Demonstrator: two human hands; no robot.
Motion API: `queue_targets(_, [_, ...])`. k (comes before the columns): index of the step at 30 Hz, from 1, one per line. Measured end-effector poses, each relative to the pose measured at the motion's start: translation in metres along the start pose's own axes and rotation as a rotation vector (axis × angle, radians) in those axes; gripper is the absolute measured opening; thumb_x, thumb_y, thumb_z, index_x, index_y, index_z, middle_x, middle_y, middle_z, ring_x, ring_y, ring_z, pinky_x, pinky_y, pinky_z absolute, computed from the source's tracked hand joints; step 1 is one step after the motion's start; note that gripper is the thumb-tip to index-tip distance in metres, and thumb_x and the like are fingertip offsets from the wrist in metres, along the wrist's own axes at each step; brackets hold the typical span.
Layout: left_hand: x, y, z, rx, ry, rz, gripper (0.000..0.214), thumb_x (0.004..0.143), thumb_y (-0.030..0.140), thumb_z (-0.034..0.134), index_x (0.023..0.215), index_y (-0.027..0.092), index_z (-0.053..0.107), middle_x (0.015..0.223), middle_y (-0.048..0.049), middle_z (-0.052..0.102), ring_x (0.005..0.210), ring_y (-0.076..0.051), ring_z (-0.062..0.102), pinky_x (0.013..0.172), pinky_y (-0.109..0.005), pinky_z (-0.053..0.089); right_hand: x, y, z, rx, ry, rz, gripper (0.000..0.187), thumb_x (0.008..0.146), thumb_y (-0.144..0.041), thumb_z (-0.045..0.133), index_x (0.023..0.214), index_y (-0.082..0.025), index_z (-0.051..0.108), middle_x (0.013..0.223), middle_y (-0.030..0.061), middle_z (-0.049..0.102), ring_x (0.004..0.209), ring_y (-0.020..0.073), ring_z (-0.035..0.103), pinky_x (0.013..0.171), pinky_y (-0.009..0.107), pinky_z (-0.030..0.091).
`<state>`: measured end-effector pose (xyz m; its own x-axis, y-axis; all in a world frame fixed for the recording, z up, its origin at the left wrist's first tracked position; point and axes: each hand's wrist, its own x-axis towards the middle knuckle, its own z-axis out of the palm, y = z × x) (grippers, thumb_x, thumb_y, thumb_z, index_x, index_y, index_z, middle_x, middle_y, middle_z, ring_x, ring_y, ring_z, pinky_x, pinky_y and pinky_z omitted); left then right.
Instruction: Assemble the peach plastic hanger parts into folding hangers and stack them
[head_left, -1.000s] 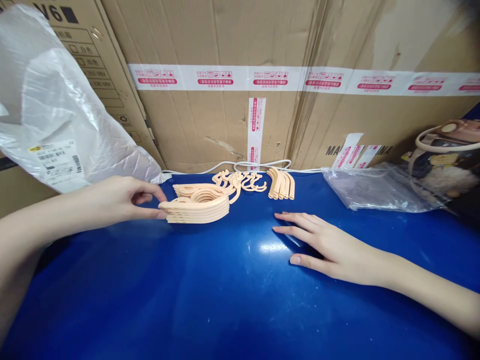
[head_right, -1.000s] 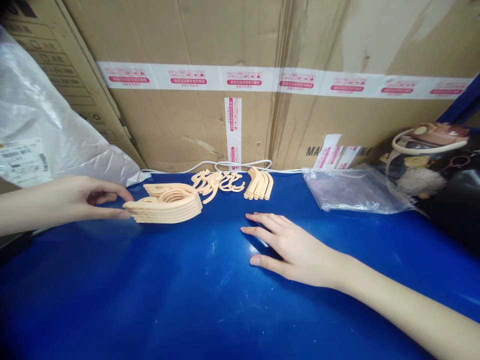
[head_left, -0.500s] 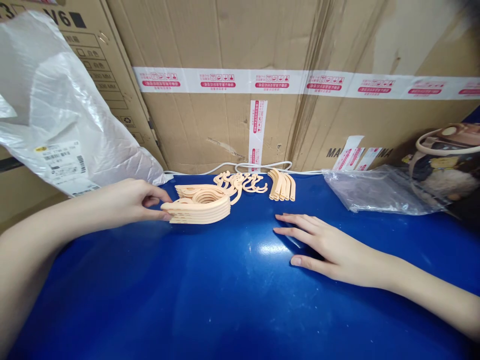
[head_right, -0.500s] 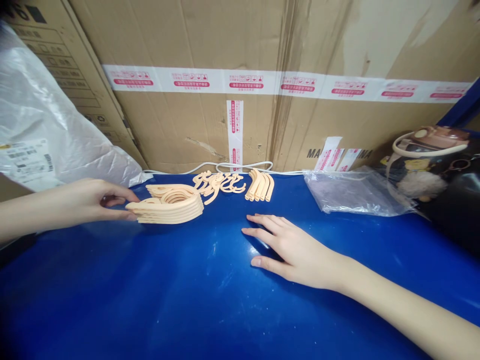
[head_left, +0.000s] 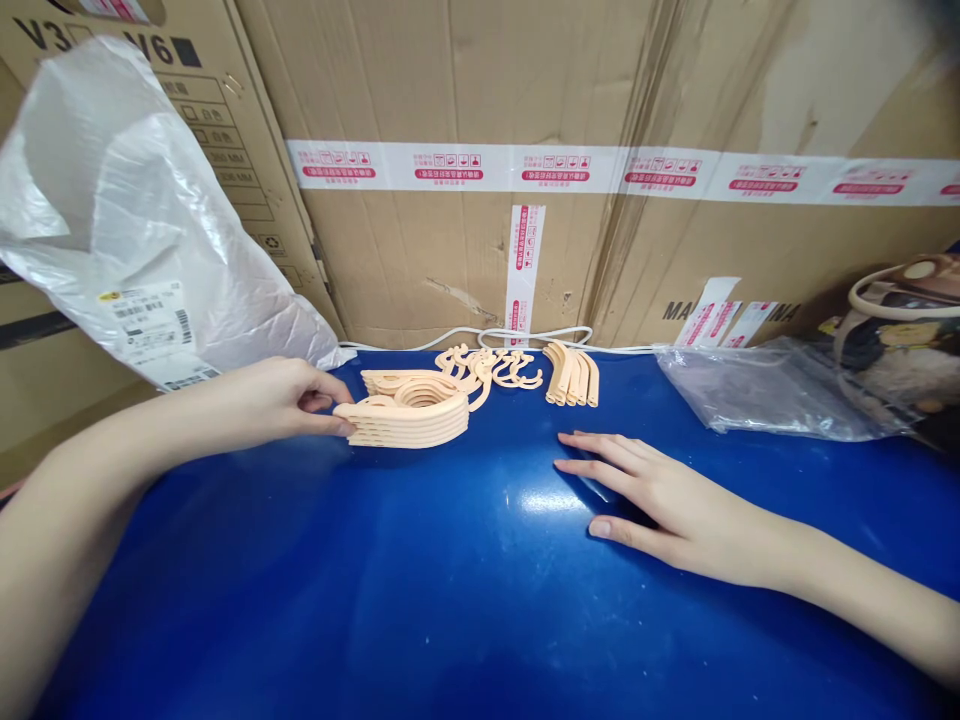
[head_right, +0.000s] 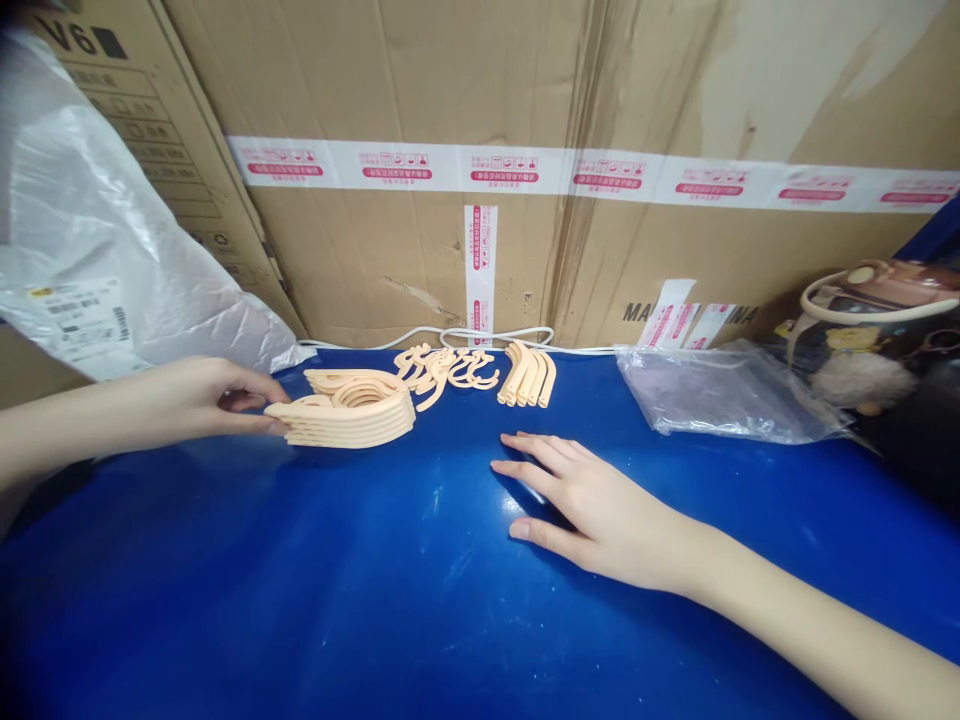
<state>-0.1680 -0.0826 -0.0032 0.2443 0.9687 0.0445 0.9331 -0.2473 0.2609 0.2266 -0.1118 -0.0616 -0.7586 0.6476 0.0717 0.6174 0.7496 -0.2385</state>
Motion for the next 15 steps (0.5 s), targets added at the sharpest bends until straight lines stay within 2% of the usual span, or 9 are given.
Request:
queue_targets(2, [-0.001, 0.002, -0.007, 0.006, -0.171, -0.011, 0.037, 0.071, 0.056, 0.063, 0.082, 0.022, 0.073, 0.056, 0.0057, 0.036, 0.052, -0.013, 0.038, 0.049, -0.021, 0.027, 0.000, 0.000, 0.000, 0.004, -0.002, 0.002, 0.053, 0.093, -0.049, 0.047, 0.141, -0.026, 0.042, 0.151, 0.0087, 0.033, 0.136, 0.0306, 0.032, 0.107, 0.053, 0.035])
queue_targets(3, [-0.002, 0.003, -0.011, -0.004, -0.208, -0.034, 0.042, 0.071, 0.058, 0.063, 0.090, 0.022, 0.072, 0.058, 0.0057, 0.038, 0.053, -0.013, 0.039, 0.050, -0.021, 0.029, 0.000, 0.000, 0.000, 0.002, -0.005, 0.004, 0.053, 0.093, -0.049, 0.047, 0.141, -0.026, 0.042, 0.151, 0.0085, 0.033, 0.136, 0.0304, 0.032, 0.107, 0.052, 0.034])
queue_targets(6, [-0.004, 0.000, -0.019, -0.091, -0.117, -0.095, 0.054, 0.074, 0.065, 0.056, 0.104, 0.022, 0.067, 0.066, 0.0036, 0.052, 0.060, -0.016, 0.048, 0.055, -0.022, 0.037, -0.001, 0.000, 0.000, 0.003, -0.006, 0.001, 0.054, 0.093, -0.049, 0.047, 0.141, -0.026, 0.041, 0.151, 0.0084, 0.033, 0.137, 0.0303, 0.032, 0.108, 0.052, 0.034])
queue_targets(9, [0.001, -0.008, -0.020, -0.116, 0.058, -0.066, 0.055, 0.087, 0.063, 0.038, 0.108, 0.018, 0.063, 0.085, -0.0017, 0.066, 0.075, -0.020, 0.057, 0.070, -0.027, 0.045, -0.001, 0.001, 0.000, 0.007, 0.000, -0.005, 0.054, 0.093, -0.049, 0.048, 0.141, -0.027, 0.042, 0.151, 0.0083, 0.033, 0.136, 0.0306, 0.032, 0.107, 0.052, 0.034])
queue_targets(11, [0.007, -0.014, -0.015, -0.081, 0.120, -0.045, 0.052, 0.088, 0.059, 0.042, 0.113, 0.017, 0.059, 0.100, -0.0040, 0.068, 0.088, -0.023, 0.059, 0.079, -0.030, 0.046, -0.001, 0.001, 0.001, 0.004, 0.001, -0.003, 0.054, 0.093, -0.049, 0.048, 0.141, -0.027, 0.042, 0.151, 0.0080, 0.033, 0.136, 0.0302, 0.033, 0.108, 0.052, 0.034])
queue_targets(15, [0.017, -0.022, 0.002, -0.095, 0.088, -0.002, 0.057, 0.082, 0.051, 0.056, 0.126, 0.015, 0.051, 0.120, -0.0078, 0.064, 0.101, -0.025, 0.060, 0.088, -0.032, 0.046, -0.001, 0.000, 0.001, -0.011, -0.005, 0.002, 0.054, 0.093, -0.049, 0.047, 0.141, -0.026, 0.042, 0.151, 0.0078, 0.033, 0.137, 0.0292, 0.032, 0.108, 0.051, 0.034])
